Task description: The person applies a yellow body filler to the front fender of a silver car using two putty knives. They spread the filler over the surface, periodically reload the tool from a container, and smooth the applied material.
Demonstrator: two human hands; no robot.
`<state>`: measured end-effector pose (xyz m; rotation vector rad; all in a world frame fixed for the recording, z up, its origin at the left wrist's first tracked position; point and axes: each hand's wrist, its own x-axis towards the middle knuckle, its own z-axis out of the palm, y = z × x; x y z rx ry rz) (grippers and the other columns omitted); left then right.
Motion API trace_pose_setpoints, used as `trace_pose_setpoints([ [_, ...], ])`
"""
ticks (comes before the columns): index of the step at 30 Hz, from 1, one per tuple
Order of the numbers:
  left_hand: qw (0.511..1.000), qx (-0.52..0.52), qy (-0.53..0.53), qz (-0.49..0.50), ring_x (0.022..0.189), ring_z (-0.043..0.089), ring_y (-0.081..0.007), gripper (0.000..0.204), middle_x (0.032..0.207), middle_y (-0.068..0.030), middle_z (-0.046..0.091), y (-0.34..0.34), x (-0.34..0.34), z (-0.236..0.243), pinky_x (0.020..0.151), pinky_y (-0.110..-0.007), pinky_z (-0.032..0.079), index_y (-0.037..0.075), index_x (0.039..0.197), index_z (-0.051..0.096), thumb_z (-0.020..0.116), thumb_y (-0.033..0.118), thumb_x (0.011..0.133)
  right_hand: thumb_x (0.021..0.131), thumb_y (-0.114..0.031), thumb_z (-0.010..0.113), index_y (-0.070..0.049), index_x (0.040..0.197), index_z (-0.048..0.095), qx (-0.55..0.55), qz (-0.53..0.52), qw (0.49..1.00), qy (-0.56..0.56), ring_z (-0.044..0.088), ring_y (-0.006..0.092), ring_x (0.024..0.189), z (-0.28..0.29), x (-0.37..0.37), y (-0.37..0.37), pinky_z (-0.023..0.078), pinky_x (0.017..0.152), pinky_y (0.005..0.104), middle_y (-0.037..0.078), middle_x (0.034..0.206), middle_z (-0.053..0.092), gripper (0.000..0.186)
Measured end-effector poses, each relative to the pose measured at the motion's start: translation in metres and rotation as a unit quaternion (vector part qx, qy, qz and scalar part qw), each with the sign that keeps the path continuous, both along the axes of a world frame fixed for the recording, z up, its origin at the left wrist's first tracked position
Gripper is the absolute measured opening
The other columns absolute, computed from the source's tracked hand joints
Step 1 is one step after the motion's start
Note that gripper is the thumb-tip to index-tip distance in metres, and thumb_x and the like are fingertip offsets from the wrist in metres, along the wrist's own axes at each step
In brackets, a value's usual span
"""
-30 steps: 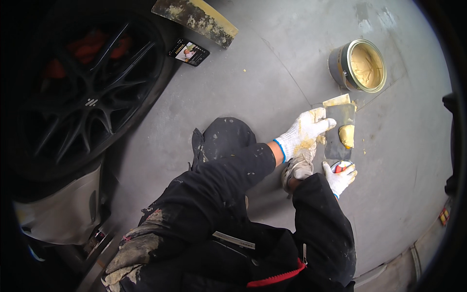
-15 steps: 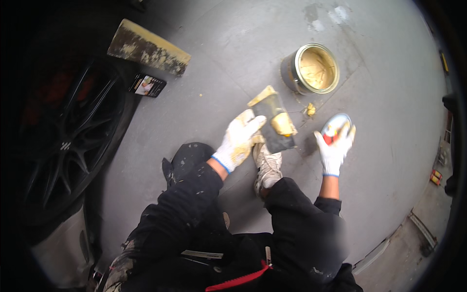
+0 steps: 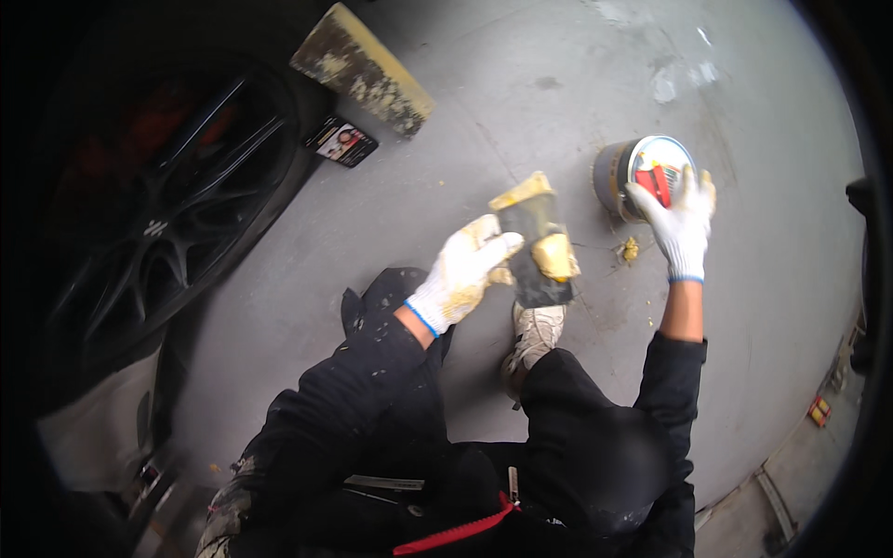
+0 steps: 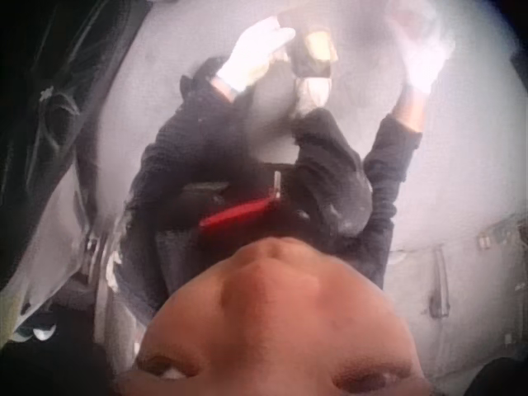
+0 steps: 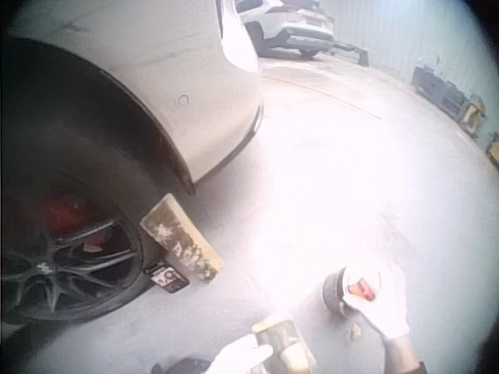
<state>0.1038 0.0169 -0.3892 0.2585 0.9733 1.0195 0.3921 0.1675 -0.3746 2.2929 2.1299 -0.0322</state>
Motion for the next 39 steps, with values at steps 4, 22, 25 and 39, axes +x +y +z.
trace_pose_setpoints([
  [4, 0.981, 0.089, -0.135, -0.109, 0.118, 0.068, -0.0146, 0.032, 0.131, -0.0100, 0.072, 0.006, 0.019, 0.029, 0.099, -0.031, 0.055, -0.003, 0.134, 0.064, 0.064, 0.009, 0.105, 0.091, -0.050, 0.081, 0.001, 0.158, 0.046, -0.163, -0.087, 0.616, 0.766, 0.053, 0.0343, 0.144, 0.027, -0.026, -0.084, 0.043, 0.121, 0.0449, 0.024, 0.158, 0.051, 0.091],
  [22, 0.858, 0.278, 0.362, 0.234, 0.089, 0.073, -0.0259, 0.030, 0.105, -0.0172, 0.077, -0.040, 0.033, 0.169, 0.080, -0.037, 0.056, -0.001, 0.125, 0.065, 0.059, 0.024, 0.111, 0.080, -0.032, 0.087, -0.013, 0.125, 0.079, 0.023, 0.191, 0.968, 0.162, 0.071, 0.0351, 0.114, 0.285, -0.083, -0.205, 0.059, 0.097, 0.0423, 0.015, 0.132, 0.068, 0.049],
  [25, 0.827, 0.276, 0.440, 0.215, 0.081, 0.074, -0.0284, 0.030, 0.096, -0.0169, 0.077, -0.038, 0.022, 0.189, 0.076, -0.038, 0.056, 0.001, 0.127, 0.065, 0.060, 0.025, 0.110, 0.082, -0.037, 0.084, -0.015, 0.121, 0.081, -0.049, 0.152, 0.976, 0.151, 0.073, 0.0328, 0.108, 0.301, -0.102, -0.212, 0.059, 0.095, 0.0410, 0.013, 0.125, 0.070, 0.045],
  [39, 0.924, 0.250, 0.094, 0.274, 0.083, 0.065, -0.0123, 0.027, 0.102, -0.0069, 0.069, -0.029, 0.011, 0.215, 0.077, -0.029, 0.056, -0.002, 0.123, 0.064, 0.060, 0.021, 0.111, 0.087, -0.033, 0.087, -0.002, 0.138, 0.069, -0.125, 0.031, 0.908, 0.398, 0.071, 0.0244, 0.111, 0.293, -0.073, -0.212, 0.055, 0.101, 0.0361, 0.012, 0.121, 0.074, 0.063],
])
